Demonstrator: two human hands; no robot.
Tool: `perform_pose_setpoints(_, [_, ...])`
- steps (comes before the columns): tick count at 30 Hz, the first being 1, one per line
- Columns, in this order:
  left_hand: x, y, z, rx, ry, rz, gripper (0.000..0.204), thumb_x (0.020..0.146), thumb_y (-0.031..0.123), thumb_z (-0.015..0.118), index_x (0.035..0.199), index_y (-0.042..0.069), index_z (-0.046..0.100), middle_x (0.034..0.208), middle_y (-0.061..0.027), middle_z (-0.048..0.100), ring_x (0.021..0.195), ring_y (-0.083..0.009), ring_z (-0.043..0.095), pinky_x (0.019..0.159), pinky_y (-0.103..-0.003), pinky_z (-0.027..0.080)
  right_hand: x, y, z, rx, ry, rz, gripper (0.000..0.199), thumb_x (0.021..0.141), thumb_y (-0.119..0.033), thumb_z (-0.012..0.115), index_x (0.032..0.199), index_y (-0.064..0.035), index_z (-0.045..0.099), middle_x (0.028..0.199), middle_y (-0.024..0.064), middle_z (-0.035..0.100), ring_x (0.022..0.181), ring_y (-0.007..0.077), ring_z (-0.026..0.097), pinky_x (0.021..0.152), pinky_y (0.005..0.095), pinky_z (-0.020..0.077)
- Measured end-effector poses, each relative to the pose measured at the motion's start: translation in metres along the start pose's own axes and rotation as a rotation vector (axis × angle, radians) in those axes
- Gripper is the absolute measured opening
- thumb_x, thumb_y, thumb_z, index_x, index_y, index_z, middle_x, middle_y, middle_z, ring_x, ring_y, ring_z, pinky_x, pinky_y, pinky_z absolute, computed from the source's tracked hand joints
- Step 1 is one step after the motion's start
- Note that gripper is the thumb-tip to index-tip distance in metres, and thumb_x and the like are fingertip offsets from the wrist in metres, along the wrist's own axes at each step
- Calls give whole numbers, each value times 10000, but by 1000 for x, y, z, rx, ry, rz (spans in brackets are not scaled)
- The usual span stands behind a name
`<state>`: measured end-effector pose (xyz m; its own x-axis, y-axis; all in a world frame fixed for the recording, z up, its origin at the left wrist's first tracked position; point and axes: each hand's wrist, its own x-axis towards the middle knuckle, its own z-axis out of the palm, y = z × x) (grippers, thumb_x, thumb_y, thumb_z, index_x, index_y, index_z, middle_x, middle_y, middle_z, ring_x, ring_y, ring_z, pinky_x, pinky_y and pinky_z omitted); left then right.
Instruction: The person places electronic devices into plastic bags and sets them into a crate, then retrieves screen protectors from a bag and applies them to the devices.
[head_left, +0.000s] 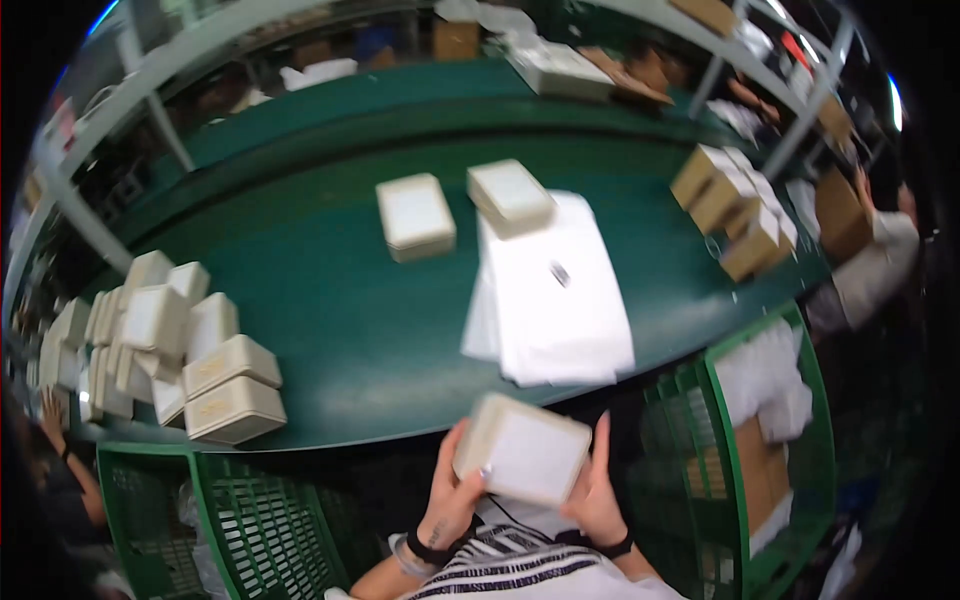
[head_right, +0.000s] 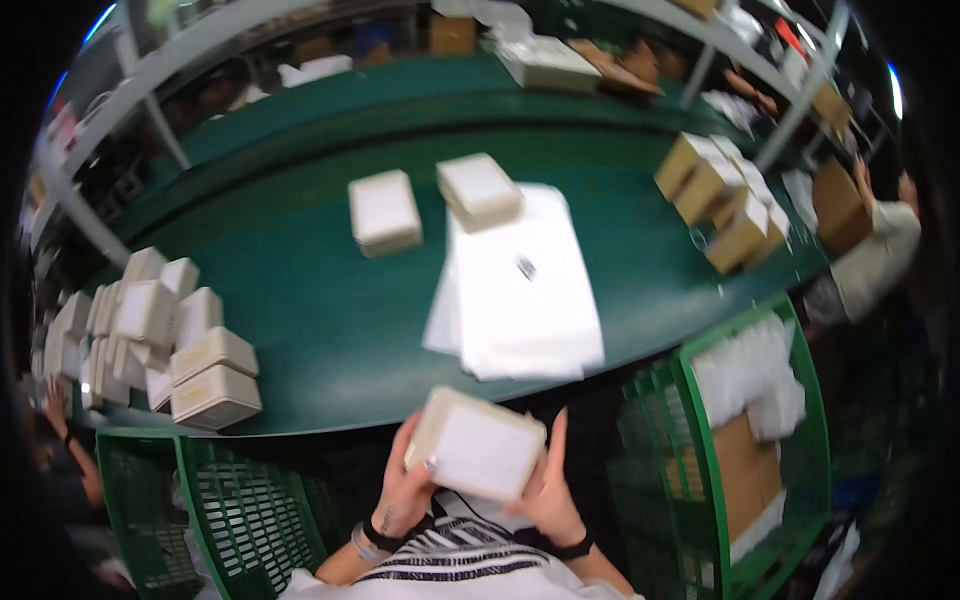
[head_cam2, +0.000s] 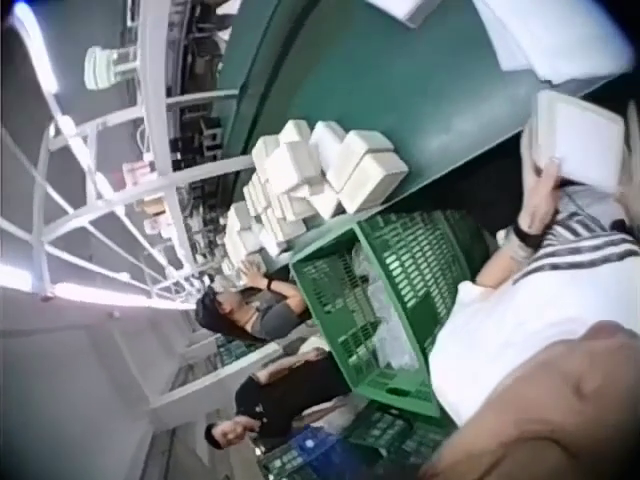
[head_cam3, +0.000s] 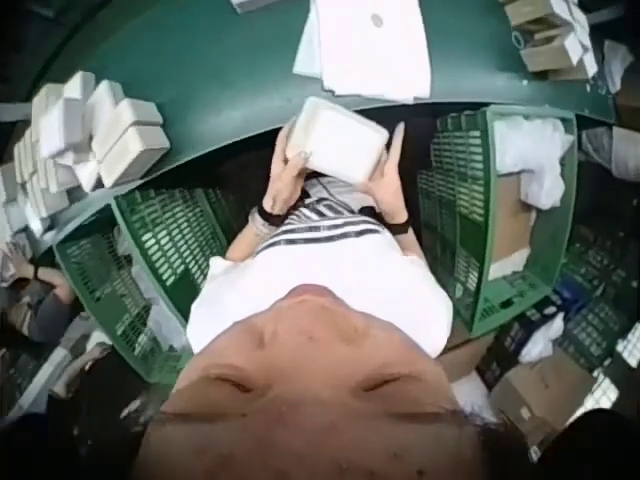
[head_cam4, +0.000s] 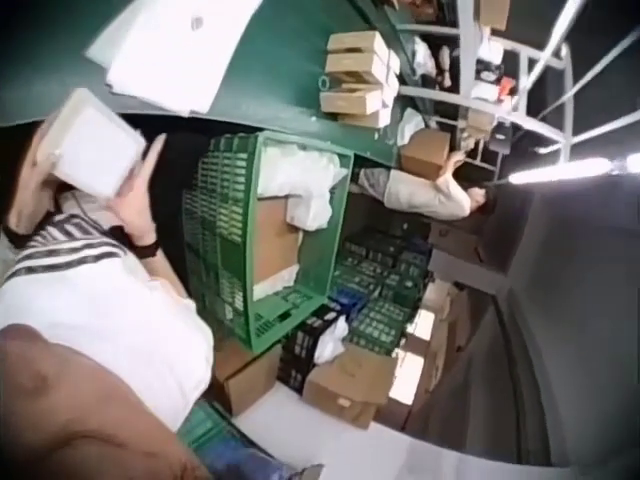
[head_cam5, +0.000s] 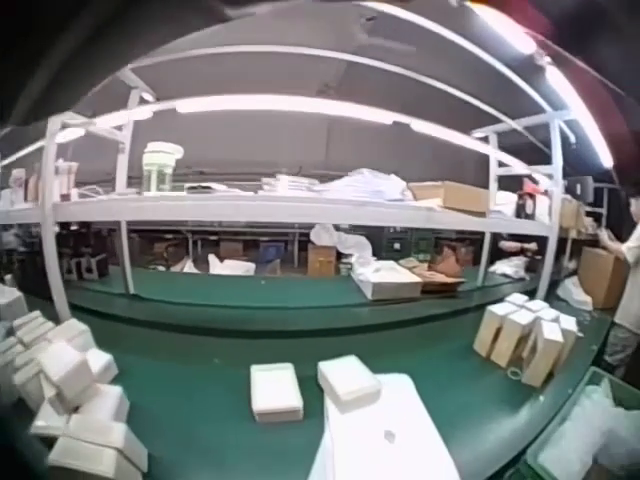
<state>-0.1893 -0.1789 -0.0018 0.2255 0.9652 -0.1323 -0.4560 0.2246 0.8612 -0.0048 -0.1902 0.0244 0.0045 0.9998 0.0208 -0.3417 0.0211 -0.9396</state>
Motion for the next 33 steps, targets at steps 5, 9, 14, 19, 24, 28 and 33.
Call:
perform_pose_setpoints(5, [58, -23, 69, -332, -73, -45, 771, 873, 333, 563, 1460, 62, 143, 1436, -117, 314, 1311, -245, 334, 1085, -388, 267, 8, -13, -72, 115, 122, 14, 657, 885, -122, 593, 1427, -13, 239, 1298, 138, 494, 1200, 216, 485, 1005, 326, 383])
perform_pose_setpoints(9, [73, -52, 88, -106, -129, 40, 808, 871, 427, 538, 1462, 58, 129, 1451, -122, 289, 1325, -244, 314, 1079, -385, 266, 16, -18, -109, 176, 260, 237, 486, 905, -112, 542, 1336, 44, 380, 1246, 139, 538, 1139, 232, 531, 993, 342, 399])
perform_pose_setpoints(14, [37, -10, 62, -30, -359, -127, 716, 921, 490, 456, 1444, 67, 213, 1445, -93, 319, 1310, -221, 338, 1040, -392, 310, -29, -7, -119, 382, 355, 149, 463, 892, -146, 525, 1298, 46, 409, 1274, 169, 513, 1165, 271, 514, 998, 420, 403])
perform_pose_setpoints(19, [-16, -32, 53, 292, -36, -54, 567, 943, 442, 446, 1368, 77, 367, 1198, -106, 551, 1105, -218, 514, 919, -302, 391, -89, -9, -112, -125, 224, 339, 643, 838, -62, 612, 1374, 59, 279, 1303, 243, 438, 1142, 327, 494, 968, 456, 402])
perform_pose_setpoints(24, [-73, -24, 40, 485, 401, 140, 417, 831, 231, 643, 1155, -2, 521, 1052, -221, 589, 989, -374, 580, 838, -415, 466, -84, 62, -119, -846, -119, 180, 523, 974, -321, 371, 1338, 54, 385, 1364, 263, 392, 1259, 330, 391, 1032, 425, 339])
perform_pose_setpoints(28, [-82, -2, 27, 642, 417, 309, 373, 870, 267, 576, 1135, 7, 538, 1058, -218, 593, 976, -351, 596, 799, -396, 480, -61, 28, -56, -1265, -227, -384, 432, 959, -291, 415, 1249, 26, 458, 1256, 215, 474, 1134, 310, 475, 942, 409, 406])
perform_pose_setpoints(33, [-19, 35, 32, 995, -131, 702, 390, 907, 269, 545, 1207, 27, 485, 1058, -191, 598, 951, -268, 605, 755, -375, 480, -50, -60, 55, -2530, 647, -1463, 324, 940, -254, 470, 1137, -9, 549, 1120, 155, 577, 979, 284, 580, 829, 390, 489])
